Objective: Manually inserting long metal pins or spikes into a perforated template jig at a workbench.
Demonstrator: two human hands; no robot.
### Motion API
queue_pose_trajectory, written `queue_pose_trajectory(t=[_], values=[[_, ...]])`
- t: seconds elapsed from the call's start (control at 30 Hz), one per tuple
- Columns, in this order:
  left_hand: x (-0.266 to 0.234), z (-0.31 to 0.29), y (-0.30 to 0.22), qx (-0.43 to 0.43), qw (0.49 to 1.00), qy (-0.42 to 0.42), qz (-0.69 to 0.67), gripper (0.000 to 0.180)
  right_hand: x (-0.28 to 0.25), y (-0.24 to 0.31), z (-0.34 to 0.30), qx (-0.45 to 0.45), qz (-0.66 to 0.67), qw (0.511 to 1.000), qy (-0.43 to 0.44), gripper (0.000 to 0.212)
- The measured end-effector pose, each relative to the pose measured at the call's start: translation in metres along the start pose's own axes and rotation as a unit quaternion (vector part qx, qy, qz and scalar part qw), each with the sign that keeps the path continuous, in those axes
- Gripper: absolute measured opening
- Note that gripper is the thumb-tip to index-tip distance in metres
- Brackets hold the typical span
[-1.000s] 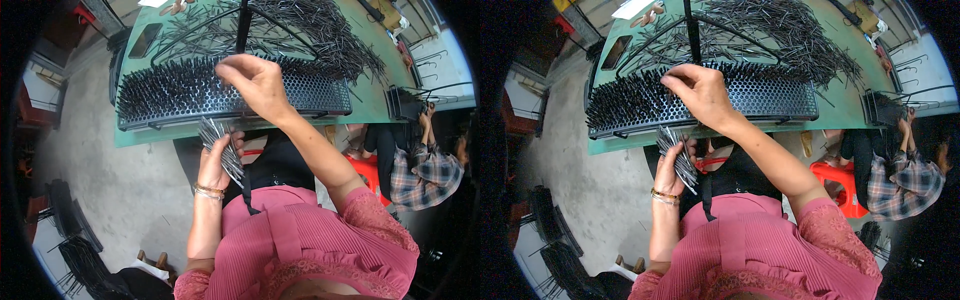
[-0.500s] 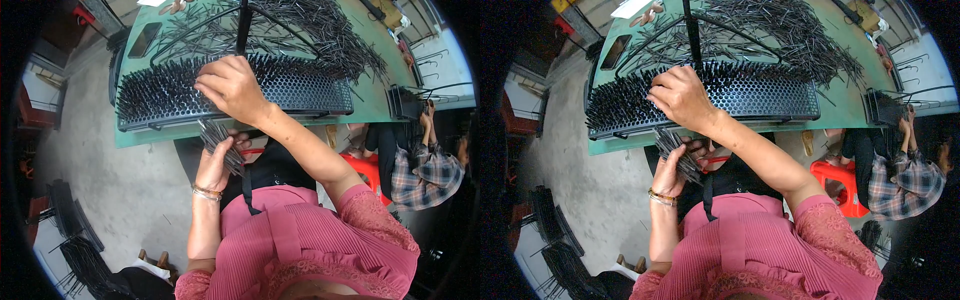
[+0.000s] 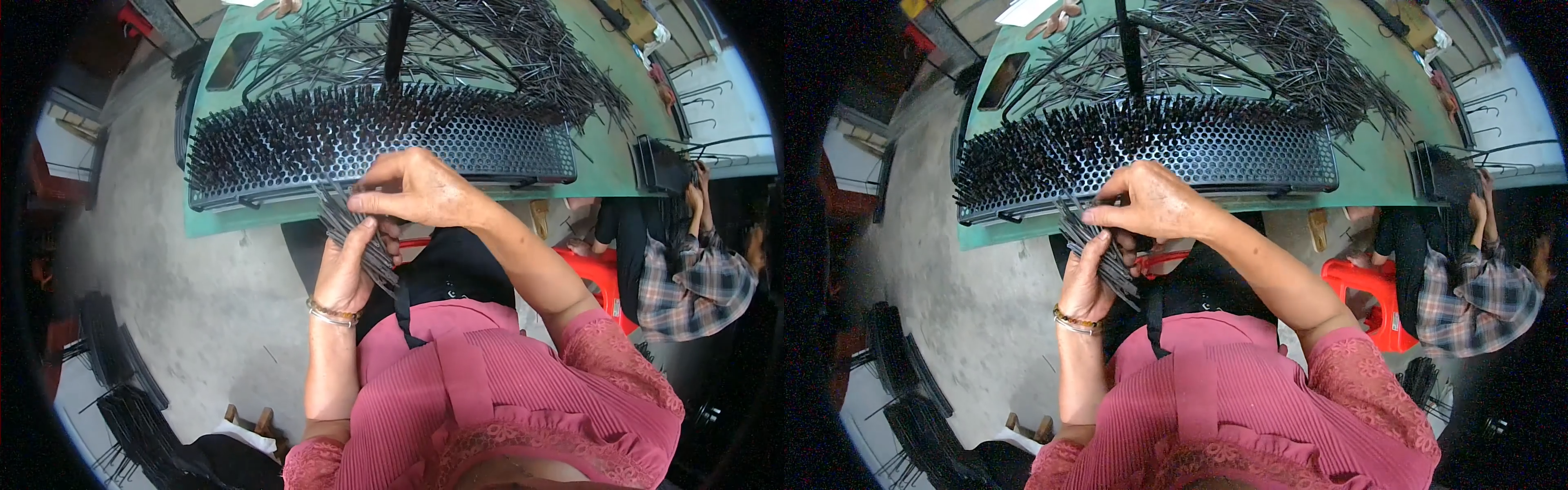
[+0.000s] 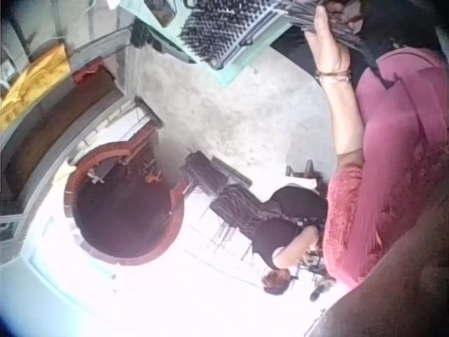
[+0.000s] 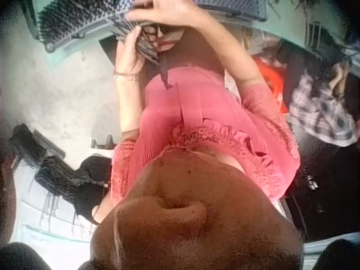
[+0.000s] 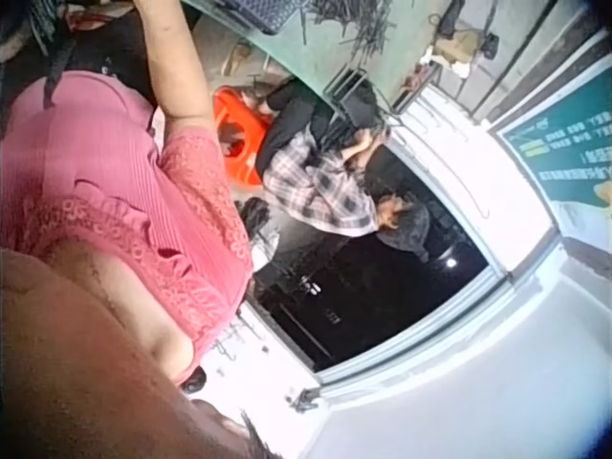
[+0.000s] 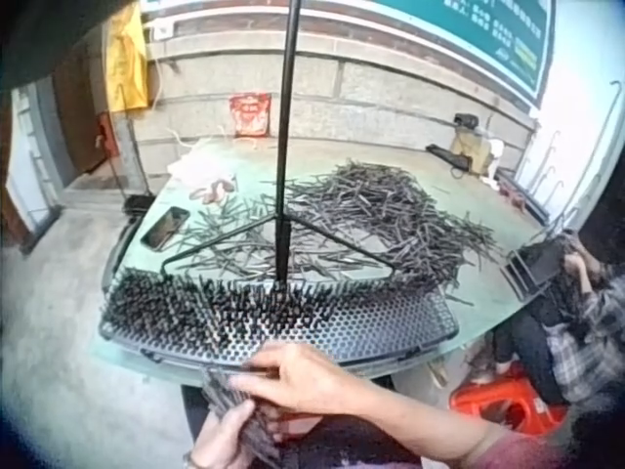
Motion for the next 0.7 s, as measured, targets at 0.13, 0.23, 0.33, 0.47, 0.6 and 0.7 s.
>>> queue_pose_trajectory(t=[0.13,0.23,0.33,0.47,0.6,0.7], values=[[0.011,-0.002,0.003,-0.010,0.998,0.051,0.026,0.021,0.002,-0.024,-0.006,0.063,0.106,0.992,0.005,0.026],[0.009,-0.001,0.004,0.003,1.000,0.025,0.014,0.030,-0.005,-0.025,-0.009,0.073,0.100,0.992,-0.012,0.025],[0.002,0.001,0.001,0.015,0.999,-0.026,0.031,0.028,-0.009,-0.029,-0.011,0.078,0.099,0.991,-0.044,0.027],[-0.002,0.002,0.003,0.013,0.999,-0.042,0.021,0.029,-0.014,-0.034,-0.010,0.045,0.124,0.988,-0.079,0.027],[-0.006,0.004,0.003,0.023,0.998,-0.051,0.008,0.027,-0.020,-0.025,-0.007,0.017,0.163,0.981,-0.104,0.025],[-0.014,0.005,0.008,0.019,0.997,-0.071,-0.009,0.026,-0.038,0.004,-0.006,-0.088,0.152,0.970,-0.166,0.022]])
Point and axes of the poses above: each hand's wrist, its own z-axis towards the middle knuckle, its own x-axis out of the palm, y = z × x, the point moved 8 cm from there along z, towards the middle knuckle, and after that the axes turned 7 degrees about z, right-handed, at the moved point
